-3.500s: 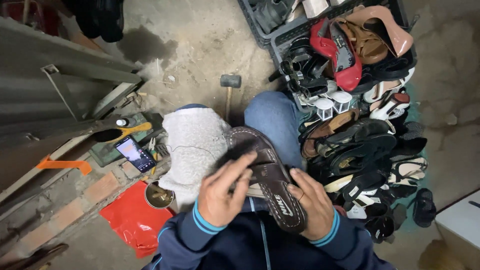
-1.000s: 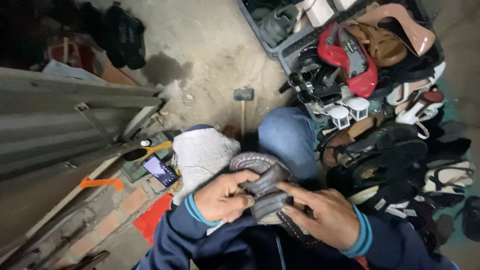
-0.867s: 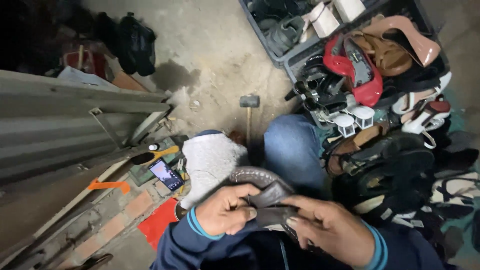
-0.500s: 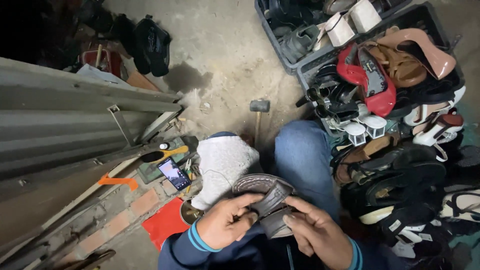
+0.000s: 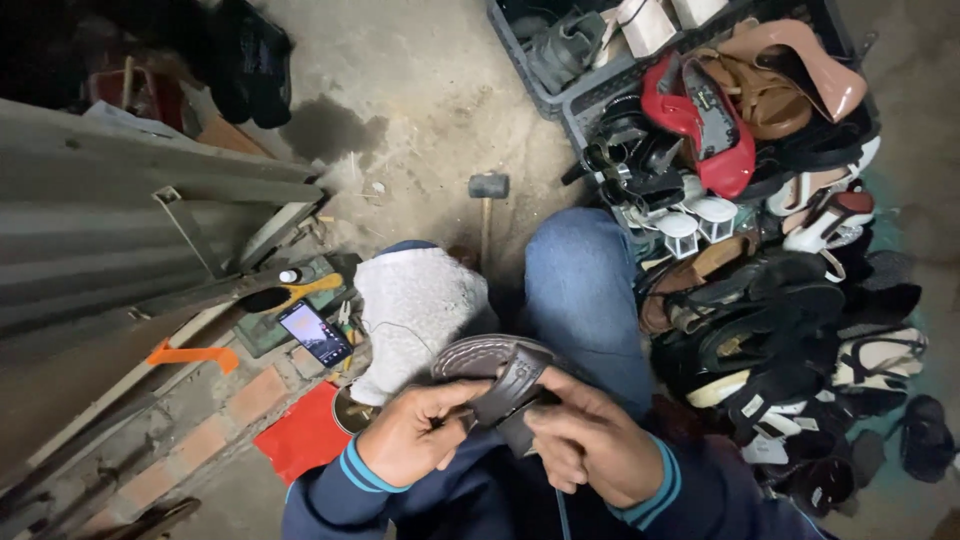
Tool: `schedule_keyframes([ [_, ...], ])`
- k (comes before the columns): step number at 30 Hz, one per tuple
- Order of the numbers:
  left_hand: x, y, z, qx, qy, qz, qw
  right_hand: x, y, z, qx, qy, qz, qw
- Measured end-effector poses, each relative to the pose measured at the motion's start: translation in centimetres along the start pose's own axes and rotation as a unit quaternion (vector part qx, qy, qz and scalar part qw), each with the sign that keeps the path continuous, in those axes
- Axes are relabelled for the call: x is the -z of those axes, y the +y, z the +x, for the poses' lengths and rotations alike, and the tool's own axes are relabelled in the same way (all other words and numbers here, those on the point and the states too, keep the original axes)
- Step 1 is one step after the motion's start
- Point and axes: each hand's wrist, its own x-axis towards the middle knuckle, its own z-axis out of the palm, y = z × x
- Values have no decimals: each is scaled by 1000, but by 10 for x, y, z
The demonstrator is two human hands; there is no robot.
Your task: Repairing a brown sandal by trimming the sole with a knife and hammering parts together in a workshop.
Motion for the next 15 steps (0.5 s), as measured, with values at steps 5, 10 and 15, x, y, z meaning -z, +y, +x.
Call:
schedule_keyframes([
  [5,3,21,0,4,-44,13,999,4,4,-6,77,-60,-173,980],
  [10,3,38,9,17,-46,56,997,12,15,-8,282,128,-673,672],
  [15,-2,39,22,16,-5,110,994,20,-9,-8,243,127,-654,705],
])
